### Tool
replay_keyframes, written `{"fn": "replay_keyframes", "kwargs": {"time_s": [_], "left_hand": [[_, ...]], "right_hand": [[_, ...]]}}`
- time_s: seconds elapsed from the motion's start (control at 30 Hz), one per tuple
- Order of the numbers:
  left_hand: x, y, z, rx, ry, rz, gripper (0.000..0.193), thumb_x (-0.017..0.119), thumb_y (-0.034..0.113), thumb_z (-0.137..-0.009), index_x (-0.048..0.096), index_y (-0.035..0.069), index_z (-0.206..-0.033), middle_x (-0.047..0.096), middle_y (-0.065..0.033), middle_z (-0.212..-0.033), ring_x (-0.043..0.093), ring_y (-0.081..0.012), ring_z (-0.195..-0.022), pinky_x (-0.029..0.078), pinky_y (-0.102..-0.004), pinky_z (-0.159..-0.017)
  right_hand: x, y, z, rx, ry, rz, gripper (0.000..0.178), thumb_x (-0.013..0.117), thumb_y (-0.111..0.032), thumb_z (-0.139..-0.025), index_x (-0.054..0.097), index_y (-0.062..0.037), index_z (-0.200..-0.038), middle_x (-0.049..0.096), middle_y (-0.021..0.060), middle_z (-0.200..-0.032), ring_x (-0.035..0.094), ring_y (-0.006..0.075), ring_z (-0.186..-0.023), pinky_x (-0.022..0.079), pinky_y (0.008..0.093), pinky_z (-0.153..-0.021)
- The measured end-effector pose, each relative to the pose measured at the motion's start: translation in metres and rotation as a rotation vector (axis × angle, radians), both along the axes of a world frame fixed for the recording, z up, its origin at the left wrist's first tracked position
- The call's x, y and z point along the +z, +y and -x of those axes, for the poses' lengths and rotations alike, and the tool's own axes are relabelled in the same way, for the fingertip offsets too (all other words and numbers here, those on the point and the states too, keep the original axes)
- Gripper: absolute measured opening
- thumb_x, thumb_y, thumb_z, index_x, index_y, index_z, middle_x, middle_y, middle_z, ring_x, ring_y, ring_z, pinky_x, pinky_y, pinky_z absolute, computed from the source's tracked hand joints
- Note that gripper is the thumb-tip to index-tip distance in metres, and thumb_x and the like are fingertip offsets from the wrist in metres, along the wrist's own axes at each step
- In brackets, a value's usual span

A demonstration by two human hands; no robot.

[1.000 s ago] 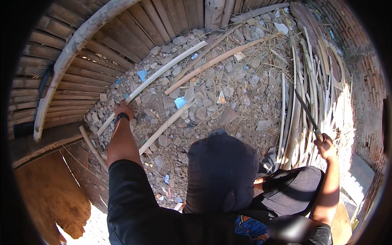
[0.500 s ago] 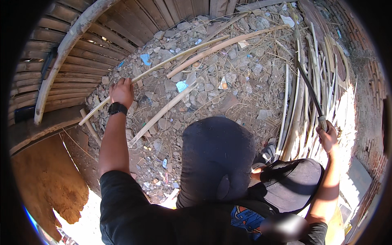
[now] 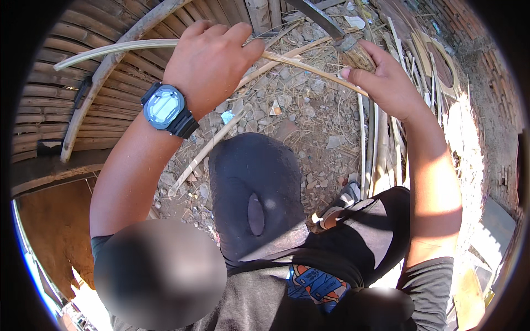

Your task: The person sits on the ground and uses a knife to shave and split a long piece of bamboo. They hold the bamboo with one hand and repeatedly scrape the knife along its length to remove thin strips, occasionally adjusting the bamboo's position.

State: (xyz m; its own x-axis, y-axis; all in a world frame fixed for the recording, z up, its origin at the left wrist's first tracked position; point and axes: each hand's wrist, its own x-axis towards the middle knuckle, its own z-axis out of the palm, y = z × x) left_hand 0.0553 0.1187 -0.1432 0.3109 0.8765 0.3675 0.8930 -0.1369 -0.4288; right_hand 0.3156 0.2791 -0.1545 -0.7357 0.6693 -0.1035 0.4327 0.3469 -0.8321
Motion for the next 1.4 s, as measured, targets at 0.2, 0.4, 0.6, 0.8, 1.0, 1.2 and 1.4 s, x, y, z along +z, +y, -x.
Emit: {"fn": "replay_keyframes", "kwargs": {"time_s": [0.2,0.4,0.6,0.8,1.0,1.2,1.4], "left_hand": [[0.063,0.024,-0.093,-0.056,-0.083,0.125,0.017,0.065,0.024,-0.087,0.068,0.011,-0.096,0.064,-0.0081,-0.097,0.068,-0.0228,-0.092,0.049,-0.0398,-0.087],[0.091,-0.002,-0.150,-0.174,-0.010,-0.109,0.010,0.062,0.020,-0.085,0.066,0.012,-0.090,0.061,-0.0048,-0.092,0.066,-0.0222,-0.081,0.049,-0.0426,-0.086],[0.000,-0.132,-0.121,0.257,-0.597,-0.205,0.020,0.068,0.012,-0.087,0.064,0.003,-0.104,0.064,-0.0139,-0.104,0.064,-0.0302,-0.095,0.052,-0.0383,-0.081],[-0.267,-0.357,-0.115,0.965,-1.125,1.262,0.042,0.063,0.040,-0.089,0.067,0.002,-0.107,0.070,-0.0176,-0.105,0.067,-0.0307,-0.094,0.052,-0.0398,-0.082],[-0.284,-0.270,-0.138,1.060,-1.119,1.265,0.040,0.062,0.038,-0.090,0.067,0.002,-0.106,0.070,-0.0165,-0.102,0.067,-0.0291,-0.091,0.052,-0.0391,-0.080],[-0.299,-0.204,-0.107,1.149,-1.170,1.217,0.038,0.061,0.037,-0.090,0.067,0.002,-0.106,0.070,-0.0153,-0.100,0.067,-0.0276,-0.088,0.052,-0.0384,-0.077],[-0.314,-0.159,-0.061,1.224,-1.227,1.224,0.036,0.061,0.035,-0.091,0.067,0.002,-0.105,0.069,-0.0141,-0.097,0.067,-0.0260,-0.086,0.052,-0.0378,-0.075]], "right_hand": [[0.010,-0.002,-0.053,0.120,0.090,0.157,0.054,0.065,-0.013,-0.085,0.048,0.0025,-0.133,0.066,0.0136,-0.113,0.060,0.0178,-0.101,0.043,0.0322,-0.097],[0.021,-0.005,-0.118,0.053,0.161,0.134,0.040,0.070,-0.017,-0.083,0.052,0.0001,-0.115,0.063,0.0085,-0.094,0.057,0.0142,-0.082,0.046,0.0287,-0.079],[0.027,0.006,-0.234,-0.053,0.155,-0.006,0.043,0.070,-0.014,-0.081,0.057,-0.0013,-0.120,0.060,0.0021,-0.093,0.056,0.0097,-0.084,0.046,0.0264,-0.078],[0.018,0.030,-0.276,-0.137,0.192,-0.001,0.043,0.067,-0.006,-0.083,0.057,0.0003,-0.124,0.061,0.0018,-0.092,0.058,0.0096,-0.081,0.048,0.0249,-0.078],[-0.007,0.078,-0.274,-0.253,0.248,0.068,0.028,0.066,-0.009,-0.086,0.058,0.0008,-0.111,0.063,0.0027,-0.085,0.057,0.0097,-0.078,0.045,0.0241,-0.073],[-0.027,0.163,-0.231,-0.395,0.099,-0.082,0.034,0.069,-0.018,-0.086,0.060,0.0007,-0.113,0.065,0.0029,-0.087,0.058,0.0093,-0.081,0.044,0.0238,-0.077],[-0.062,0.250,-0.200,-0.473,0.063,-0.047,0.044,0.072,-0.018,-0.084,0.057,-0.0007,-0.122,0.064,0.0051,-0.103,0.059,0.0130,-0.092,0.044,0.0267,-0.084]]}}
